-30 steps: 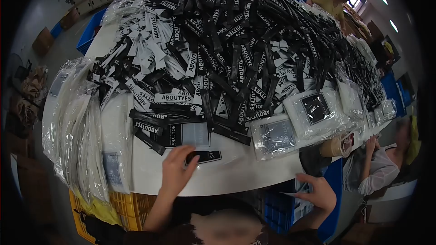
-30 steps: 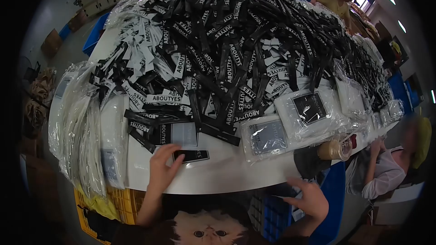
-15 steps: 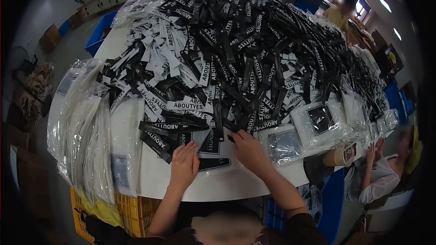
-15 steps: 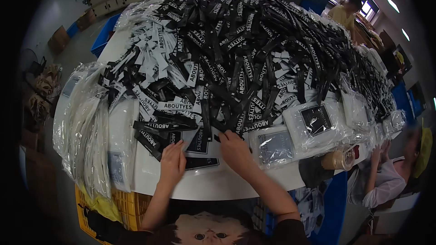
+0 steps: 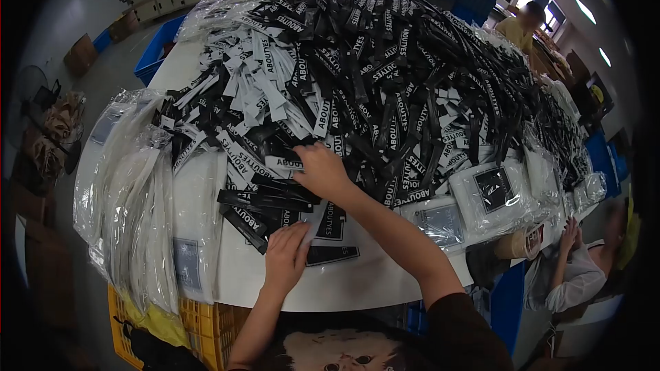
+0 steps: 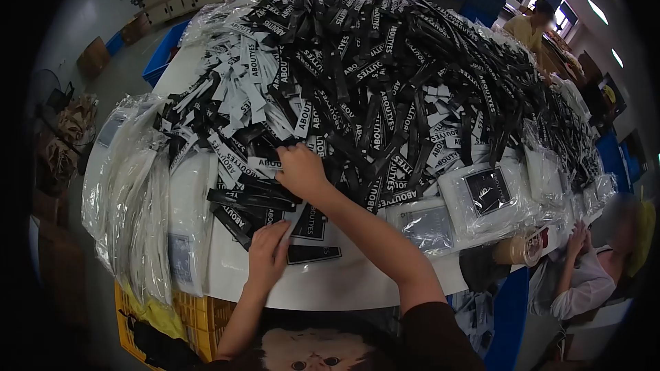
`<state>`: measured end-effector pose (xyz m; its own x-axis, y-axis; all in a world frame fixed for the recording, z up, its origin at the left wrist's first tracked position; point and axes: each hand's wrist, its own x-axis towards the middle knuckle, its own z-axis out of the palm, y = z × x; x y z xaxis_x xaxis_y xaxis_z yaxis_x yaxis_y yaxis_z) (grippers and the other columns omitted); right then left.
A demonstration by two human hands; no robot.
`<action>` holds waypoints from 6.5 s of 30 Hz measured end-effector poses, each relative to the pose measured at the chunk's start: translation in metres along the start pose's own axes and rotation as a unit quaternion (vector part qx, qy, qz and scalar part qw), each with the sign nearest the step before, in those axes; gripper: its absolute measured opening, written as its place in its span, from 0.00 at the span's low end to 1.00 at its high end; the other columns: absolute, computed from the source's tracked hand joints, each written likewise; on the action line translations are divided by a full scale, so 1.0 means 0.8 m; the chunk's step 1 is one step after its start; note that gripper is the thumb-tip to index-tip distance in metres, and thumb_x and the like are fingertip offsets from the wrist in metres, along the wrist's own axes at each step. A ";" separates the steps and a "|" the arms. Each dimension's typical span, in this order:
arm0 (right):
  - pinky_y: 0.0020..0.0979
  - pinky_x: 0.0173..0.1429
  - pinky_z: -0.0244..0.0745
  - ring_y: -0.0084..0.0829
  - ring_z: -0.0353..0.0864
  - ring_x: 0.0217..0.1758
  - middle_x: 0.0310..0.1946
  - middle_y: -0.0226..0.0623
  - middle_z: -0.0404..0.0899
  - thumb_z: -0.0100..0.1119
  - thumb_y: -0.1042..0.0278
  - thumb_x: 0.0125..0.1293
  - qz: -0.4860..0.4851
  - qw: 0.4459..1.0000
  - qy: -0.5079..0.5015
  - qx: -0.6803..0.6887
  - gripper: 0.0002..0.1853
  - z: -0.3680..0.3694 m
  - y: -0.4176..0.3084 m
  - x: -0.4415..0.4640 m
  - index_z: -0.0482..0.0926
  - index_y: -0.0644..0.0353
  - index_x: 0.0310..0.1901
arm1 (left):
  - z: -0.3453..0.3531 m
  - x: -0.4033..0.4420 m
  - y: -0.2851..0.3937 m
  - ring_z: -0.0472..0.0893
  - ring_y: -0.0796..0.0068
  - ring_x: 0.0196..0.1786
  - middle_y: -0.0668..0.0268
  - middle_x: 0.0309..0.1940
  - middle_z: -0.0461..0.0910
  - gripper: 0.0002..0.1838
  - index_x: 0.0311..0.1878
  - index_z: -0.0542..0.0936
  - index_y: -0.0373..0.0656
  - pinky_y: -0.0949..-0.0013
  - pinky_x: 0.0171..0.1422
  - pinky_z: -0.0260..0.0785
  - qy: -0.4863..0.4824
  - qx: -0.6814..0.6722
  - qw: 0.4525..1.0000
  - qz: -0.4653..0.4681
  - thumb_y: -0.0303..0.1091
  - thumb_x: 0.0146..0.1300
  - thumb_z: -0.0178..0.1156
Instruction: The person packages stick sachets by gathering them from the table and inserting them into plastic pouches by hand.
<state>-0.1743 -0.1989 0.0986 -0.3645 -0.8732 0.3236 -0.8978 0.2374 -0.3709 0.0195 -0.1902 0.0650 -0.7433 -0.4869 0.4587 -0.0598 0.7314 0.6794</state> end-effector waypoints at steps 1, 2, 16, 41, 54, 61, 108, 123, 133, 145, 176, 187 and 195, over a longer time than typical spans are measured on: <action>0.39 0.39 0.75 0.45 0.77 0.37 0.29 0.46 0.78 0.60 0.69 0.48 0.015 0.998 0.034 0.053 0.13 -0.011 0.002 -0.002 0.76 0.65 0.36 | -0.001 0.001 0.000 0.76 0.57 0.51 0.58 0.45 0.78 0.16 0.47 0.77 0.38 0.60 0.59 0.63 0.003 -0.001 1.000 -0.002 0.23 0.53 0.59; 0.37 0.37 0.74 0.43 0.78 0.32 0.27 0.46 0.77 0.61 0.67 0.50 0.017 0.993 0.055 0.100 0.14 -0.014 0.012 -0.003 0.77 0.66 0.37 | -0.003 0.000 0.000 0.77 0.57 0.49 0.57 0.43 0.79 0.14 0.47 0.77 0.37 0.62 0.57 0.65 0.011 -0.020 0.999 -0.024 0.24 0.56 0.57; 0.22 0.31 0.71 0.23 0.76 0.28 0.25 0.35 0.75 0.51 0.74 0.64 0.074 0.764 0.285 0.575 0.06 -0.088 -0.027 -0.234 0.71 0.68 0.40 | -0.023 0.003 0.032 0.76 0.78 0.33 0.58 0.39 0.81 0.15 0.53 0.74 0.29 0.78 0.39 0.67 0.254 -0.162 0.950 -0.084 0.25 0.65 0.49; 0.22 0.25 0.61 0.15 0.68 0.22 0.18 0.26 0.72 0.59 0.69 0.60 0.354 0.772 -0.046 0.526 0.10 -0.087 -0.015 -0.320 0.75 0.65 0.25 | -0.001 -0.045 0.105 0.72 0.56 0.56 0.55 0.58 0.69 0.32 0.61 0.68 0.39 0.62 0.58 0.67 -0.302 -0.159 0.940 -0.012 0.28 0.50 0.64; 0.23 0.33 0.67 0.20 0.71 0.26 0.24 0.36 0.78 0.65 0.74 0.54 0.208 0.833 -0.055 0.510 0.07 -0.082 -0.071 -0.258 0.79 0.67 0.32 | -0.020 -0.055 0.091 0.79 0.81 0.37 0.60 0.34 0.82 0.15 0.49 0.74 0.29 0.78 0.43 0.73 -0.109 -0.412 0.857 -0.289 0.25 0.60 0.60; 0.24 0.41 0.69 0.24 0.75 0.35 0.28 0.36 0.77 0.64 0.77 0.53 0.247 0.831 -0.084 0.491 0.11 -0.076 -0.078 -0.265 0.78 0.63 0.40 | -0.017 -0.055 0.073 0.76 0.85 0.39 0.66 0.35 0.80 0.15 0.50 0.72 0.30 0.79 0.41 0.70 -0.116 -0.446 0.839 -0.289 0.18 0.58 0.53; 0.31 0.64 0.62 0.33 0.70 0.60 0.55 0.48 0.72 0.52 0.76 0.64 0.261 0.692 0.099 0.666 0.16 -0.081 -0.069 -0.299 0.69 0.66 0.54 | -0.029 -0.017 0.122 0.71 0.54 0.54 0.51 0.54 0.70 0.45 0.65 0.60 0.39 0.58 0.55 0.61 -0.199 -0.063 0.977 -0.041 0.46 0.45 0.70; 0.20 0.33 0.70 0.15 0.75 0.27 0.25 0.30 0.81 0.61 0.74 0.57 0.300 0.782 -0.231 0.496 0.06 -0.127 -0.015 -0.290 0.82 0.66 0.36 | -0.046 -0.018 0.086 0.73 0.62 0.17 0.55 0.19 0.75 0.05 0.35 0.79 0.36 0.70 0.23 0.65 -0.276 -0.208 0.931 -0.112 0.27 0.59 0.59; 0.22 0.33 0.68 0.16 0.73 0.29 0.27 0.27 0.80 0.62 0.70 0.57 0.272 0.730 -0.158 0.607 0.10 -0.120 -0.037 -0.273 0.81 0.67 0.37 | -0.046 -0.010 0.087 0.73 0.78 0.21 0.60 0.20 0.76 0.10 0.33 0.79 0.35 0.75 0.28 0.66 -0.252 -0.247 0.916 -0.191 0.32 0.53 0.67; 0.22 0.25 0.64 0.19 0.73 0.21 0.21 0.33 0.78 0.63 0.75 0.56 0.217 0.836 0.016 0.504 0.05 -0.109 -0.050 -0.276 0.81 0.66 0.33 | -0.020 -0.025 0.101 0.75 0.83 0.28 0.63 0.24 0.80 0.07 0.38 0.81 0.33 0.78 0.31 0.66 -0.122 -0.372 0.893 -0.223 0.27 0.60 0.60; 0.39 0.43 0.71 0.47 0.78 0.40 0.35 0.51 0.77 0.54 0.77 0.54 0.191 0.970 0.065 0.136 0.16 -0.038 -0.007 -0.076 0.72 0.69 0.46 | 0.011 -0.002 0.005 0.73 0.58 0.57 0.55 0.49 0.77 0.21 0.45 0.78 0.34 0.59 0.62 0.62 -0.065 0.051 0.996 0.031 0.38 0.52 0.67; 0.37 0.40 0.73 0.48 0.79 0.34 0.30 0.49 0.80 0.69 0.59 0.47 0.149 0.980 -0.024 0.126 0.23 -0.066 -0.002 -0.065 0.78 0.67 0.40 | 0.006 -0.001 0.028 0.76 0.60 0.47 0.58 0.40 0.78 0.17 0.34 0.74 0.37 0.60 0.51 0.64 -0.029 0.111 0.993 0.030 0.31 0.40 0.66; 0.22 0.33 0.68 0.20 0.75 0.31 0.30 0.37 0.80 0.51 0.73 0.67 0.216 0.843 0.202 0.450 0.08 -0.128 -0.007 -0.216 0.74 0.67 0.44 | 0.009 0.008 0.035 0.76 0.54 0.41 0.55 0.40 0.77 0.12 0.38 0.74 0.36 0.60 0.47 0.67 -0.011 0.053 0.998 -0.043 0.27 0.47 0.59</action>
<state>-0.1311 -0.0057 0.1338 -0.8277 -0.5275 0.1915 -0.1753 -0.0811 -0.9812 0.0085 -0.1695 0.0829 -0.7461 -0.5412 0.3879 -0.1935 0.7336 0.6514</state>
